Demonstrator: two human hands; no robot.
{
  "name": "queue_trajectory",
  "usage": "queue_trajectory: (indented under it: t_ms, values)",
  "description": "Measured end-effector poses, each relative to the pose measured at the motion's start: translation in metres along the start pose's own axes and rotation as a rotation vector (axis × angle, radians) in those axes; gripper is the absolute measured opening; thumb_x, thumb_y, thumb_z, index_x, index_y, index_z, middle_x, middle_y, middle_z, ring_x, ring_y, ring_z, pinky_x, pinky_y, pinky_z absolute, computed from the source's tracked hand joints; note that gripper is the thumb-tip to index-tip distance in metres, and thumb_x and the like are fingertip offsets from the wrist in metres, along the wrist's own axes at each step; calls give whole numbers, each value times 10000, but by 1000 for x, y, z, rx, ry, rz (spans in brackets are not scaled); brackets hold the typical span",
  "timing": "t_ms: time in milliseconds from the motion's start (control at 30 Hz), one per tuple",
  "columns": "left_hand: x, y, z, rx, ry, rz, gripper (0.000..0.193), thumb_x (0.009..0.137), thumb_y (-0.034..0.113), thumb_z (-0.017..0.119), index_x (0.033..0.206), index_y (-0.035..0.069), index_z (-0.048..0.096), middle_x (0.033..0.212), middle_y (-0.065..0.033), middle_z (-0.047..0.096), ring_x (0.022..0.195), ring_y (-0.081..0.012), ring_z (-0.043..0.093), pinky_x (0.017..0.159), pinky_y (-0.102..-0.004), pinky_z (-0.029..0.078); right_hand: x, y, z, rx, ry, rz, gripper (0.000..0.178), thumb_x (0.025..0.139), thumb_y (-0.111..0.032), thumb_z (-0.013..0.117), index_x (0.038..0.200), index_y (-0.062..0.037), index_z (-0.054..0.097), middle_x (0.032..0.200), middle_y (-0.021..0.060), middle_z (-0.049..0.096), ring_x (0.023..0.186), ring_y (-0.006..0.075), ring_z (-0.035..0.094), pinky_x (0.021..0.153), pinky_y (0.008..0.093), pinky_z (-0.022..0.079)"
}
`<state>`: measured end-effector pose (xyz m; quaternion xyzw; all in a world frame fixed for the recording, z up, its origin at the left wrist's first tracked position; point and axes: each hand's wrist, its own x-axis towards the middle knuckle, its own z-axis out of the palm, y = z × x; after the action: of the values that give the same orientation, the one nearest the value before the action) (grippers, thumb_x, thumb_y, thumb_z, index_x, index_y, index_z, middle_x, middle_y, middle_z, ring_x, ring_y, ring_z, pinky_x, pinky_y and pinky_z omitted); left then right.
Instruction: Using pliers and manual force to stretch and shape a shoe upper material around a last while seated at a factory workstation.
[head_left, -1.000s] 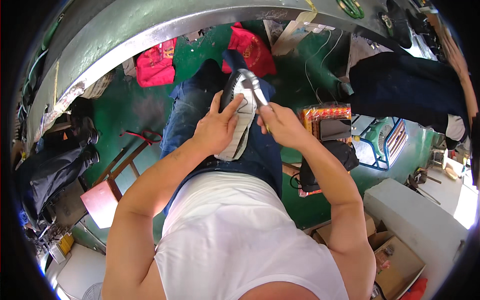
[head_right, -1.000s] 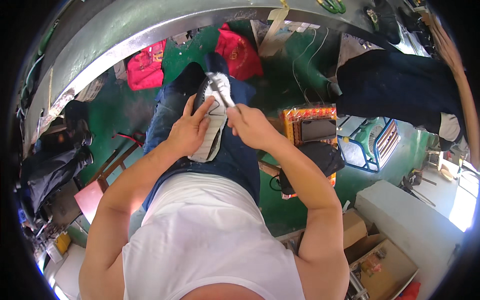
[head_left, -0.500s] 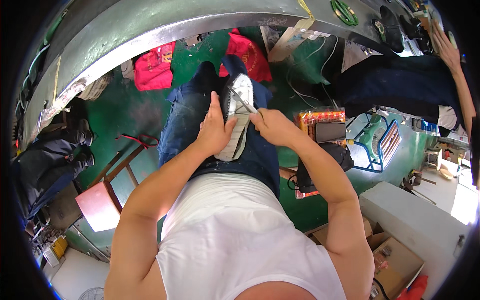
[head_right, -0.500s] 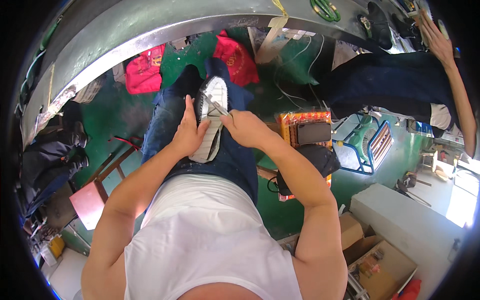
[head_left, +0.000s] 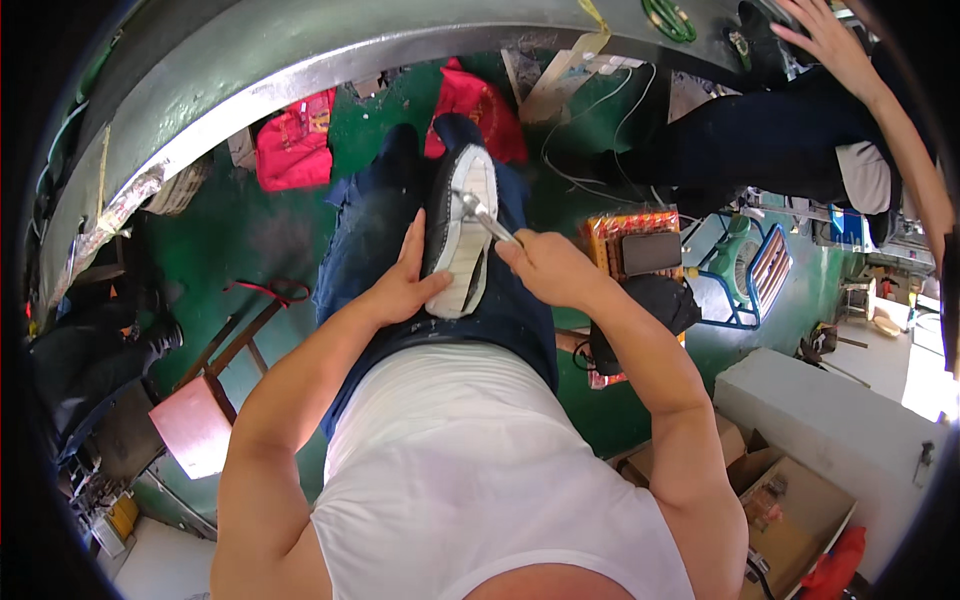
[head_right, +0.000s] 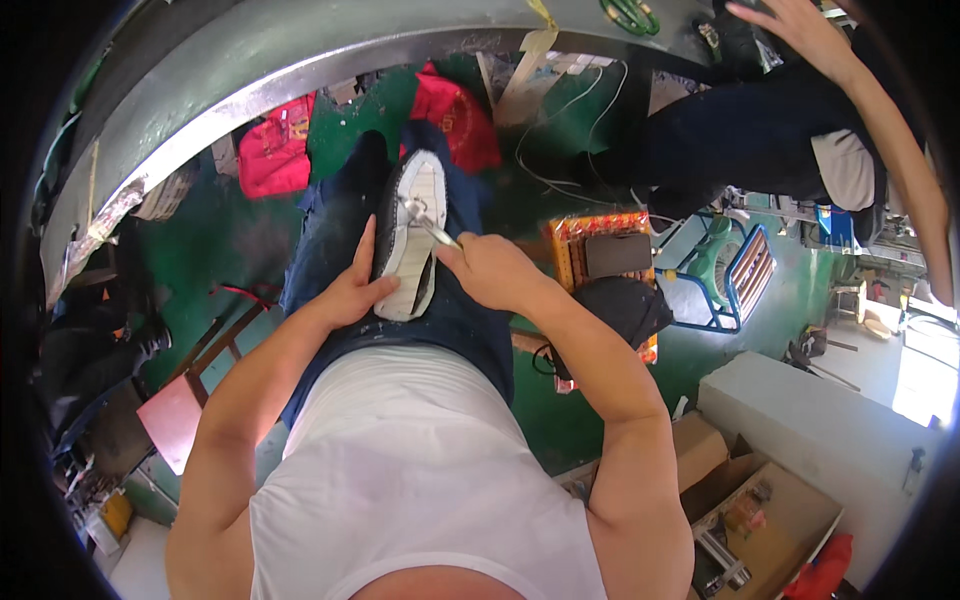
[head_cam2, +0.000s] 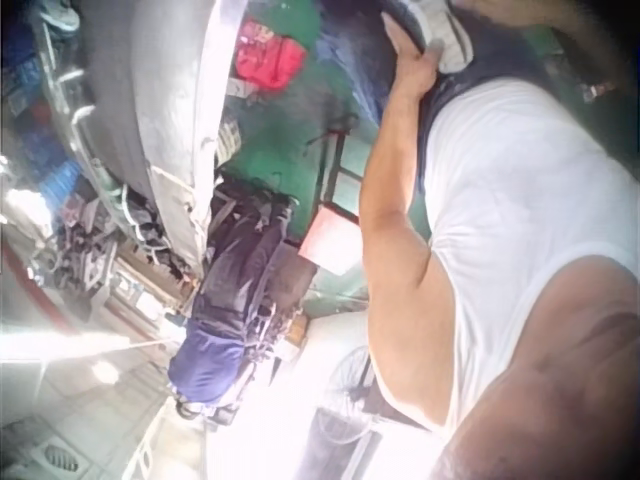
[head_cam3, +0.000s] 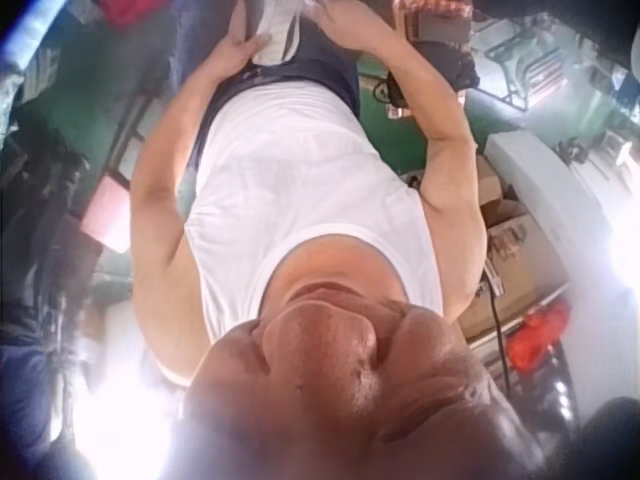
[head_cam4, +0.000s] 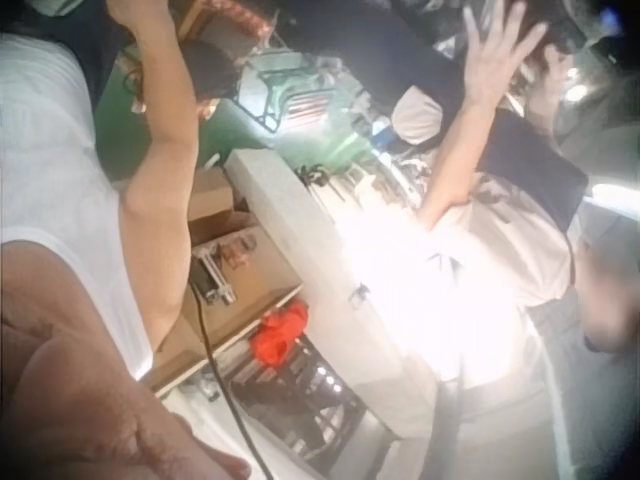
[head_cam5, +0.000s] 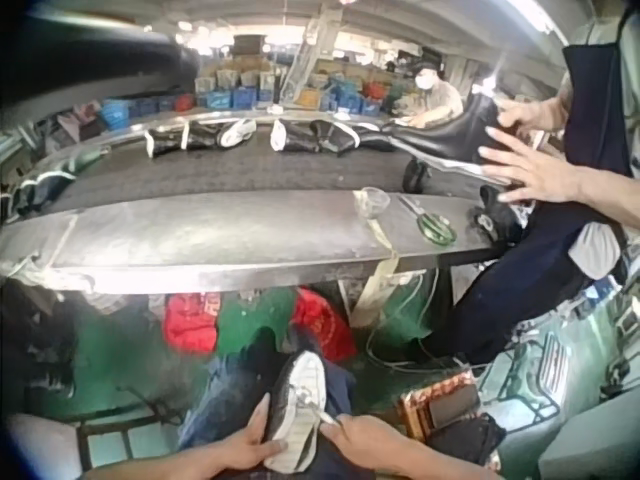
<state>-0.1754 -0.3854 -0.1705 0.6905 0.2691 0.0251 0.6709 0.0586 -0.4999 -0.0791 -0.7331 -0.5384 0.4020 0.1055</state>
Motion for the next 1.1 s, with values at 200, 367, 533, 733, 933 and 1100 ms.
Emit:
queue_trajectory:
  t_ms: [200, 367, 533, 733, 933, 1100]
  values:
    - [4, 3, 3, 0, 50, -7, 1030, 899, 180, 682, 1565, 35, -91, 1623, -267, 4, 1524, -335, -11, 1213, -380, 73, -5, -10, 28, -129, 25, -19, 469, 1014, -416, 450, 1014, 25, 610, 892, 252, 672, 867, 448, 640, 776, 526, 492]
    - [5, 8, 2, -47, 35, 35, 1069, 867, 149, 710, 1560, 19, -93, 1620, -272, 1, 1521, -349, 7, 1214, -372, 84, -19, -12, 30, 136, 265, -196, 436, 1007, -403, 466, 1055, 4, 613, 887, 235, 676, 874, 442, 643, 781, 518, 498]
    - [6, -3, -4, -76, -19, 61, 1160, 824, 182, 766, 1548, 4, -122, 1612, -280, 10, 1518, -355, 3, 1217, -377, 80, -35, -8, 36, 84, 162, -164, 376, 999, -370, 485, 1075, -20, 599, 900, 240, 670, 865, 444, 642, 767, 527, 492]
    - [41, 44, -22, -99, 146, -13, 900, 862, 373, 733, 1484, -25, 218, 1419, -247, 451, 1314, -301, 460, 1091, -354, 362, -32, 18, 47, 189, 56, 11, 423, 1016, -389, 480, 1016, 19, 591, 821, 187, 674, 757, 318, 675, 706, 428, 525]
    - [99, 59, -18, 144, 352, -223, 644, 938, 516, 598, 1232, -56, 576, 1141, -198, 661, 1081, -267, 629, 943, -370, 483, -30, 60, 75, 997, 128, 188, 554, 1035, -545, 371, 1094, -43, 598, 844, 31, 655, 681, 143, 656, 533, 239, 452]
    - [50, 92, -31, -880, 316, 219, 824, 859, 665, 601, 1348, 7, 526, 1323, -195, 587, 1219, -301, 569, 1064, -456, 402, -33, 79, 71, 1032, 97, 283, 576, 1037, -554, 341, 1077, -40, 599, 832, 47, 655, 658, 136, 649, 490, 210, 390]
